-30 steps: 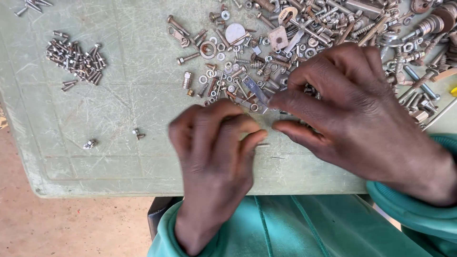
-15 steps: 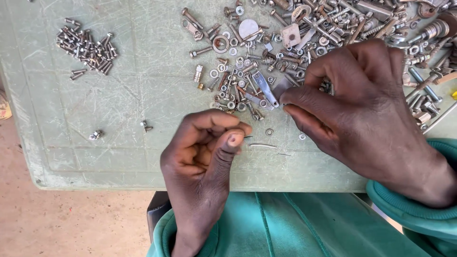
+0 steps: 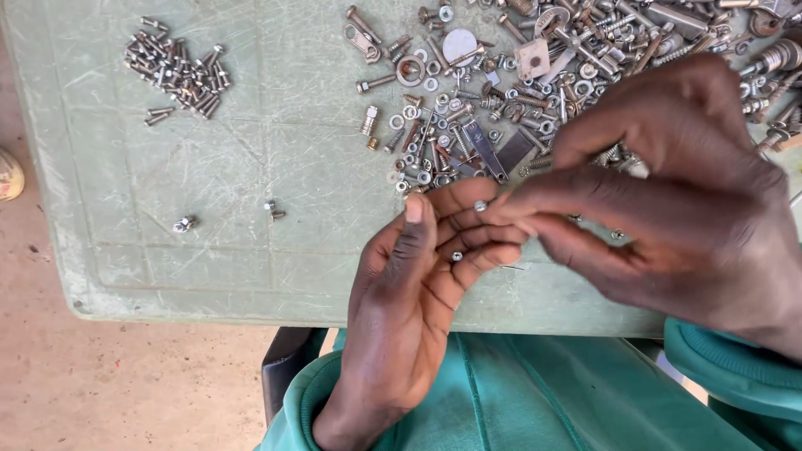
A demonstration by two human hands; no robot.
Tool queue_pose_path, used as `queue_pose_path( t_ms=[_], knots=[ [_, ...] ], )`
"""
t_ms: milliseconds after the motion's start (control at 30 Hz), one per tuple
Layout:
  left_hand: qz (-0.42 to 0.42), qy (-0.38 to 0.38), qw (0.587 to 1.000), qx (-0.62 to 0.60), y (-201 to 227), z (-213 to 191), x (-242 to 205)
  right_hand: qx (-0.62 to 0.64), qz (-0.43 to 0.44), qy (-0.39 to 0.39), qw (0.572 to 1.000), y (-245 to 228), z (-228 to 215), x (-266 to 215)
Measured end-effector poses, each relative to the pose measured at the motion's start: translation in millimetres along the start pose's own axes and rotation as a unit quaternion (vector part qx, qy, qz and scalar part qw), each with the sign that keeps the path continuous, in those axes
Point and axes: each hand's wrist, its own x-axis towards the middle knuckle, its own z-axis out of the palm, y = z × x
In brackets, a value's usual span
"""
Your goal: The person sorts a mixed pile of metal fasteners on a green table, picking up individual screws, nuts, and washers and placing them into small separate piles. The person occasionally picks up and examines specific items before setting them down.
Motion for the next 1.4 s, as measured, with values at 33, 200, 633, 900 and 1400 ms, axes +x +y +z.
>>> queue_pose_path(
  t_ms=[33,200,633,900,1400],
  knots=[
    [0.004,0.006,1.000,-0.002,-0.4,-1.6,0.3,0.007,0.008,-0.004,1.000,2.9,-0.5,0.4],
    [0.067,0.026,0.997,0.000,13.6,-11.8,-0.5,-0.022,0.017,0.015,0.999,21.4,12.3,1.8],
    [0.256,0.147,0.794,0.531,42.4,-4.9,7.1,-0.143,0.045,-0.040,0.988,30.4,23.1,2.5],
    [0.345,0.134,0.633,0.680,39.9,-18.1,17.8,-0.142,0.033,-0.037,0.989,31.0,27.2,5.0],
    [0.045,-0.005,0.999,0.015,21.3,-10.4,10.8,-0.024,-0.001,-0.048,0.999,8.0,-8.8,24.5]
  ],
)
